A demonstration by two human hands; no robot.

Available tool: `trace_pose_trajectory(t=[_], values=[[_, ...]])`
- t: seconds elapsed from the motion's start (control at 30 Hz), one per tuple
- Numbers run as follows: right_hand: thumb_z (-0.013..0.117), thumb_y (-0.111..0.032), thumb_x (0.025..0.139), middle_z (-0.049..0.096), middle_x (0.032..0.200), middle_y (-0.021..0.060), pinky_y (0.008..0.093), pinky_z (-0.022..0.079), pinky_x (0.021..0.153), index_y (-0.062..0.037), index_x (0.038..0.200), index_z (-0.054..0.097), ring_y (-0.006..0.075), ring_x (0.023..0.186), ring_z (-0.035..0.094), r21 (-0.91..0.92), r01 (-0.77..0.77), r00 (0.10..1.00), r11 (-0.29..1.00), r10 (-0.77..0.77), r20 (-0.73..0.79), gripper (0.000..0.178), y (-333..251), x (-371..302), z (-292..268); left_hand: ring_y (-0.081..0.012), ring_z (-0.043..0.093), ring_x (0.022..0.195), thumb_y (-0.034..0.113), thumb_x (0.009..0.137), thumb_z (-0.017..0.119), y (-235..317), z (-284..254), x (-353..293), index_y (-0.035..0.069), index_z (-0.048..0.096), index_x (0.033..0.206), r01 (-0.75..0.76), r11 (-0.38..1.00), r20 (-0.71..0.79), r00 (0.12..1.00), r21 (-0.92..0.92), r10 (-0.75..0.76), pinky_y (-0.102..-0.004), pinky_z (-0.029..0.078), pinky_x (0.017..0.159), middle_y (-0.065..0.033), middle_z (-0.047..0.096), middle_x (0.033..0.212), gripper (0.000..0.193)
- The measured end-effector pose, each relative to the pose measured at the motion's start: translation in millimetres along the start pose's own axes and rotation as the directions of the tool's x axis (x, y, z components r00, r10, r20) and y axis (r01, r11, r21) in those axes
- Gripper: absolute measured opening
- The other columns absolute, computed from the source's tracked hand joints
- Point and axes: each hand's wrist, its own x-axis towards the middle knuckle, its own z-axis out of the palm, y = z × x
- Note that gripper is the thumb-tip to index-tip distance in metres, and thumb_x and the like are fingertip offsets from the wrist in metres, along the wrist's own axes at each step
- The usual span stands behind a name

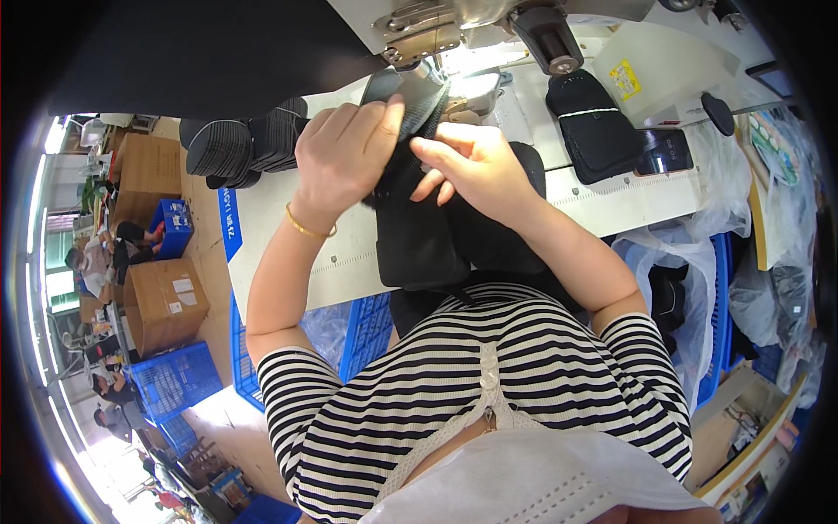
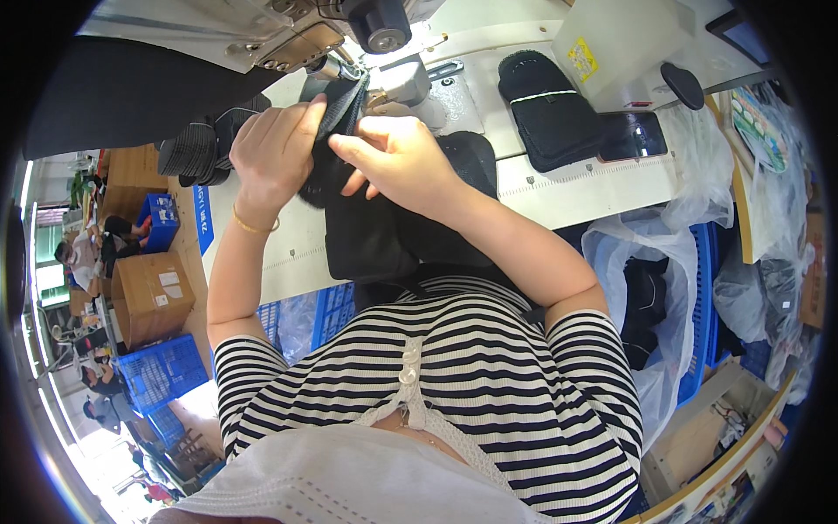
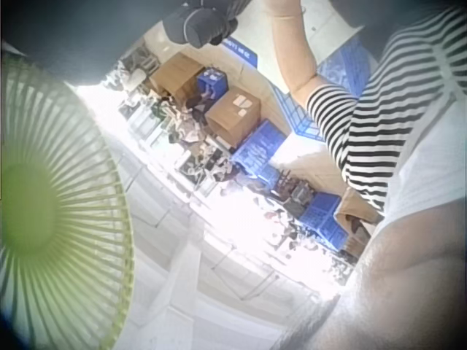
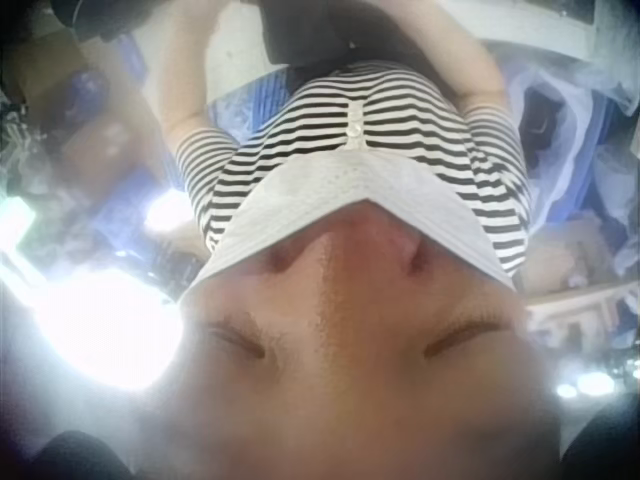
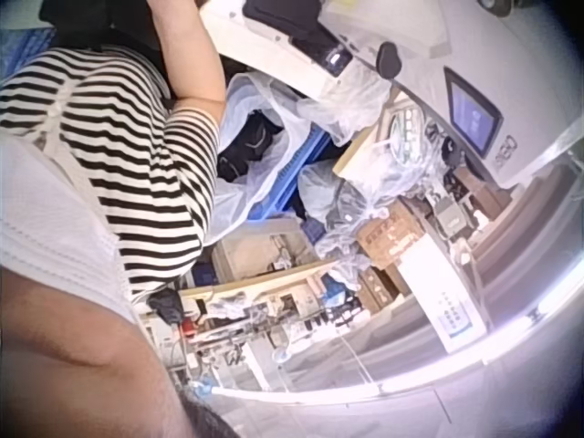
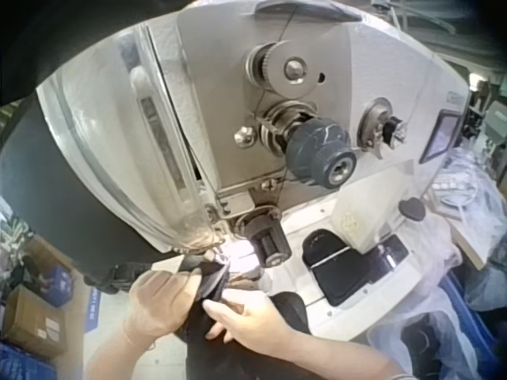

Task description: The person sews shoe upper pieces together using a sewing machine, repeatedly picking up pieces, aligning their edges by hand, and feeding them through the machine needle.

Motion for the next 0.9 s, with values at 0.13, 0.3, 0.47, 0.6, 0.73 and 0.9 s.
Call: trace_pose_trajectory(t=[0.13, 0.3, 0.47, 0.6, 0.73, 0.9], values=[[0.053, -0.013, 0.098, 0.066, 0.076, 0.0068, 0.0267, 0.055, 0.054, 0.0058, 0.091, 0.064, 0.0133, 0.065, 0.067, 0.108, 0.001, 0.999, 0.994, 0.004, -0.042, 0.023, 9.2, 11.2, 21.9, -0.0168, 0.058, 0.067, 0.015, 0.067, 0.068, 13.2, -28.4, 27.3, 0.011, 0.071, 0.111, 0.057, 0.998, 0.075, 0.996, -0.027, -0.055, -0.0310, 0.046, 0.055, -0.0010, 0.059, 0.087, 0.045], [0.048, -0.010, 0.099, 0.065, 0.079, 0.0071, 0.0272, 0.055, 0.054, 0.0052, 0.093, 0.062, 0.0142, 0.068, 0.068, 0.216, 0.092, 0.994, 0.972, -0.077, -0.076, 0.021, 17.7, 23.3, 42.7, -0.0169, 0.059, 0.070, 0.015, 0.069, 0.067, -0.6, -33.9, 21.9, 0.020, 0.072, 0.116, 0.032, 0.998, 0.183, 0.983, -0.051, -0.022, -0.0313, 0.048, 0.057, -0.0007, 0.057, 0.090, 0.047], [0.048, -0.011, 0.100, 0.065, 0.079, 0.0068, 0.0269, 0.054, 0.053, 0.0054, 0.092, 0.062, 0.0143, 0.068, 0.068, 0.186, 0.064, 0.996, 0.980, -0.052, -0.071, 0.022, 14.0, 19.0, 38.2, -0.0168, 0.060, 0.072, 0.014, 0.069, 0.067, -0.2, -31.9, 22.1, 0.019, 0.072, 0.115, 0.007, 0.996, 0.149, 0.989, -0.084, 0.005, -0.0307, 0.049, 0.059, -0.0018, 0.058, 0.092, 0.046], [0.048, -0.011, 0.100, 0.065, 0.078, 0.0070, 0.0268, 0.053, 0.053, 0.0057, 0.093, 0.062, 0.0141, 0.065, 0.067, 0.154, 0.061, 0.995, 0.986, -0.048, -0.085, 0.022, 13.7, 15.2, 35.5, -0.0167, 0.059, 0.071, 0.013, 0.069, 0.067, 7.5, -34.6, 24.9, 0.018, 0.073, 0.112, 0.029, 0.997, 0.159, 0.987, -0.074, -0.017, -0.0301, 0.049, 0.058, -0.0023, 0.058, 0.093, 0.044], [0.049, -0.011, 0.100, 0.065, 0.076, 0.0072, 0.0265, 0.053, 0.053, 0.0056, 0.093, 0.062, 0.0130, 0.061, 0.064, 0.123, 0.053, 0.995, 0.991, -0.042, -0.093, 0.023, 11.8, 9.4, 28.8, -0.0163, 0.058, 0.070, 0.012, 0.068, 0.067, 21.2, -38.2, 27.8, 0.017, 0.073, 0.110, 0.054, 0.998, 0.189, 0.981, -0.042, -0.045, -0.0295, 0.048, 0.057, -0.0026, 0.056, 0.092, 0.043], [0.044, -0.007, 0.101, 0.063, 0.076, 0.0031, 0.0241, 0.052, 0.056, 0.0003, 0.091, 0.061, 0.0103, 0.062, 0.062, 0.053, 0.010, 0.999, 0.999, -0.008, -0.046, 0.020, 4.3, 0.4, 21.1, -0.0177, 0.059, 0.070, 0.005, 0.075, 0.066, 40.3, -41.0, 33.4, 0.014, 0.071, 0.118, 0.167, 0.985, 0.247, 0.956, -0.030, -0.155, -0.0301, 0.049, 0.059, -0.0039, 0.055, 0.091, 0.045]])
